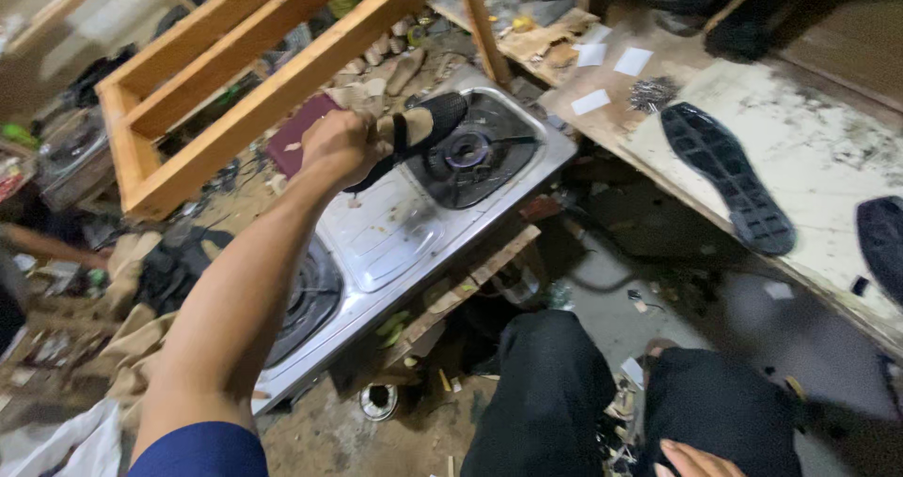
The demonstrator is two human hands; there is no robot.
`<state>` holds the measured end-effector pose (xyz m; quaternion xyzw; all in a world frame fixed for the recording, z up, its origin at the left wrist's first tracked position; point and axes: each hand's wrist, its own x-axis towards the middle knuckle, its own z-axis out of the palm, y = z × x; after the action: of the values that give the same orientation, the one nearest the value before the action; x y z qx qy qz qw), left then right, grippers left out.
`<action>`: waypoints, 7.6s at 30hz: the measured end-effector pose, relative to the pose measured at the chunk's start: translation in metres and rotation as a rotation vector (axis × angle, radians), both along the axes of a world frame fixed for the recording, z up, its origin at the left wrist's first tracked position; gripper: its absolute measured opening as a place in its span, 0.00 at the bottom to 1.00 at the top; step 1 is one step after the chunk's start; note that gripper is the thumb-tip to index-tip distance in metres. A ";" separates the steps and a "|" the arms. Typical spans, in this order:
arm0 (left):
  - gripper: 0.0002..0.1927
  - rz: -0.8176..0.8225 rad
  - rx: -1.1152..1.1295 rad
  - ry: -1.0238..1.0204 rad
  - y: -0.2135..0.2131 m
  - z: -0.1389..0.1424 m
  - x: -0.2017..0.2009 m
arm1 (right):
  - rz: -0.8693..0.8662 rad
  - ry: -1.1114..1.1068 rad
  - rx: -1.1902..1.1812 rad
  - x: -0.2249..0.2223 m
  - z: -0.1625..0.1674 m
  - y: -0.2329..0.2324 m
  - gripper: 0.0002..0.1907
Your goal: The person sits on the floor of a shoe workshop with a shoe on their lap, hammers the sole to seat it onto the shoe upper, presses the edges by hand, and briefly heats the shoe near a gas burner before continuing to hammer. They place finished shoes on the workbench and pick up the next shoe and sole to repeat the process.
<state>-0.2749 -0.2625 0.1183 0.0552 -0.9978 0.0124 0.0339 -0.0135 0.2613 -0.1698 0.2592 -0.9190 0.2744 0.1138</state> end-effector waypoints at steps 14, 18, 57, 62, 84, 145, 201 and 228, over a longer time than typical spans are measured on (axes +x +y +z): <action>0.17 -0.926 0.746 -0.394 0.199 -0.010 0.128 | -0.721 -0.338 -0.736 0.060 0.145 0.007 0.07; 0.16 -0.982 1.173 -0.952 0.229 -0.040 0.222 | -0.554 0.093 -0.251 0.014 0.195 0.086 0.08; 0.20 -0.445 1.869 -0.016 0.212 -0.133 0.241 | 0.299 0.066 0.190 -0.088 0.268 -0.106 0.13; 0.19 -0.546 1.357 0.222 0.196 -0.129 0.230 | 0.231 0.171 0.289 -0.190 0.265 -0.131 0.08; 0.14 -0.534 1.232 0.116 0.182 -0.185 0.212 | 0.549 0.297 0.197 -0.403 0.176 -0.449 0.14; 0.29 0.024 2.435 -0.467 0.299 -0.149 0.362 | -0.346 -1.043 -1.279 0.186 0.130 0.013 0.12; 0.13 -0.540 1.225 -0.520 0.221 -0.065 0.374 | -0.104 -1.003 -0.526 0.180 0.182 -0.054 0.10; 0.16 -0.665 0.872 -0.743 0.251 -0.091 0.387 | -0.425 -1.095 -0.260 0.232 0.143 -0.011 0.19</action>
<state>0.1125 -0.0114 0.0271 -0.2553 -0.8206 -0.3856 -0.3358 0.2185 0.2498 -0.0272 -0.1251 -0.8345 0.4495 -0.2931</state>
